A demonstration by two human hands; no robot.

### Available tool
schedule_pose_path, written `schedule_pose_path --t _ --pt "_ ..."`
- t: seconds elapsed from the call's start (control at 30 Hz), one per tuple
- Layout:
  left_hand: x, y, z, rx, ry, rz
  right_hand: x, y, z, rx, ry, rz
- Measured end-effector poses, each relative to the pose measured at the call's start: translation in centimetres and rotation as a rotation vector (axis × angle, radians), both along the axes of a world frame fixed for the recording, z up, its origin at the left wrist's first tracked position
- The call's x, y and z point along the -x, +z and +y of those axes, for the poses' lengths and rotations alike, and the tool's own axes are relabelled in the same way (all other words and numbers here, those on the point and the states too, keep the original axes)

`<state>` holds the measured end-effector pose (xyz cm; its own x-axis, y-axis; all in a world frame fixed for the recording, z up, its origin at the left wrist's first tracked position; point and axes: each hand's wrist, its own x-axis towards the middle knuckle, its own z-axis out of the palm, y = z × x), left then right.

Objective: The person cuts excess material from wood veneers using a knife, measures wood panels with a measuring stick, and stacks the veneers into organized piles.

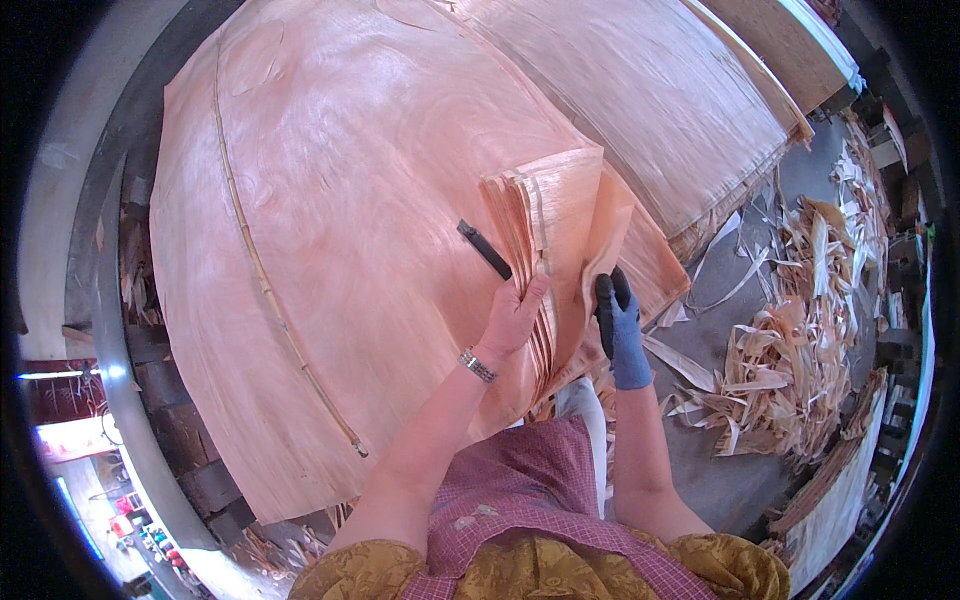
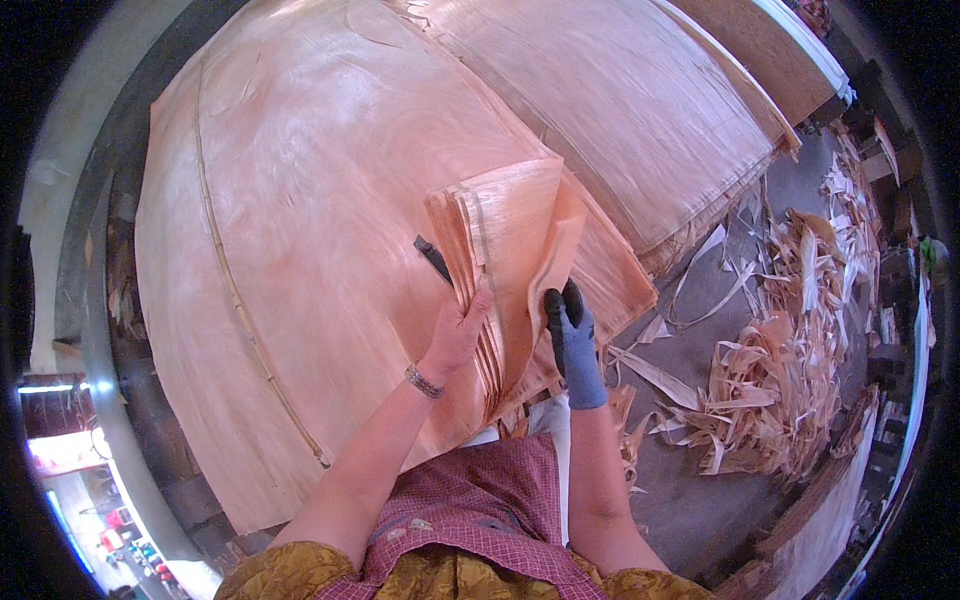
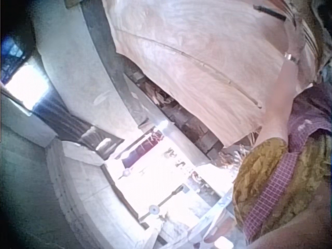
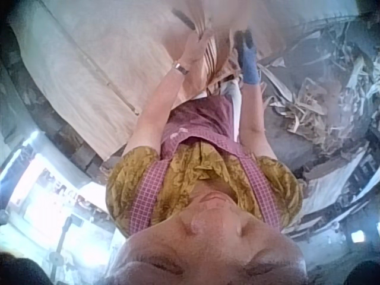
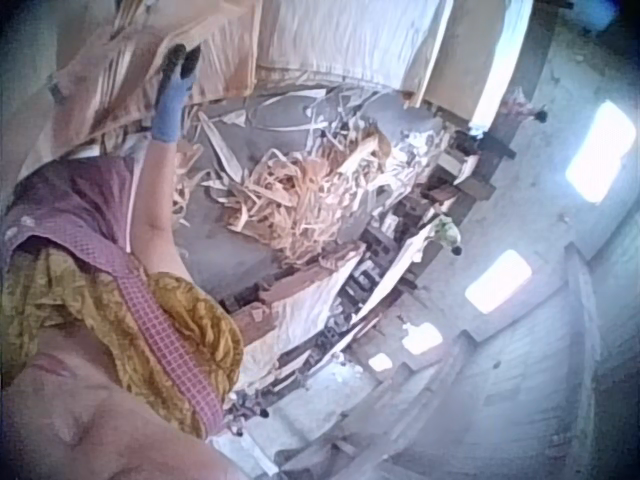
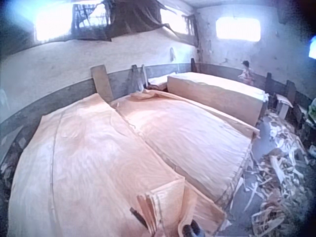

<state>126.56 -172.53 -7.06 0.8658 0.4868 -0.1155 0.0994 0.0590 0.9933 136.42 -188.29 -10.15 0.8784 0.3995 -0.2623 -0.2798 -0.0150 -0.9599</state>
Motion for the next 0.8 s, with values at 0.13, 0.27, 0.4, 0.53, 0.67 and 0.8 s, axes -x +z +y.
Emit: schedule_pose_path --t 0.13,0.27,0.4,0.53,0.67,0.8 --pt "0.1 0.8 0.0 0.08 -0.012 0.07 0.6 -0.4 -2.9 -0.047 -0.083 0.002" --pt "0.3 -0.6 0.4 0.005 -0.001 0.039 2.0 3.2 -4.6 0.018 -0.588 -0.381" --pt "0.3 0.2 0.2 0.041 -0.003 0.075 2.5 7.1 -0.9 0.49 -0.147 -0.997" --pt "0.2 -0.1 0.2 0.017 0.0 0.035 1.3 3.8 3.6 0.197 0.03 -0.342" --pt "0.4 -0.3 0.6 0.02 -0.001 0.04 -0.4 3.2 3.6 -0.029 0.128 -0.143" --pt "0.4 -0.6 0.7 0.042 -0.021 0.054 -0.2 3.0 2.4 -0.065 0.06 -0.075"
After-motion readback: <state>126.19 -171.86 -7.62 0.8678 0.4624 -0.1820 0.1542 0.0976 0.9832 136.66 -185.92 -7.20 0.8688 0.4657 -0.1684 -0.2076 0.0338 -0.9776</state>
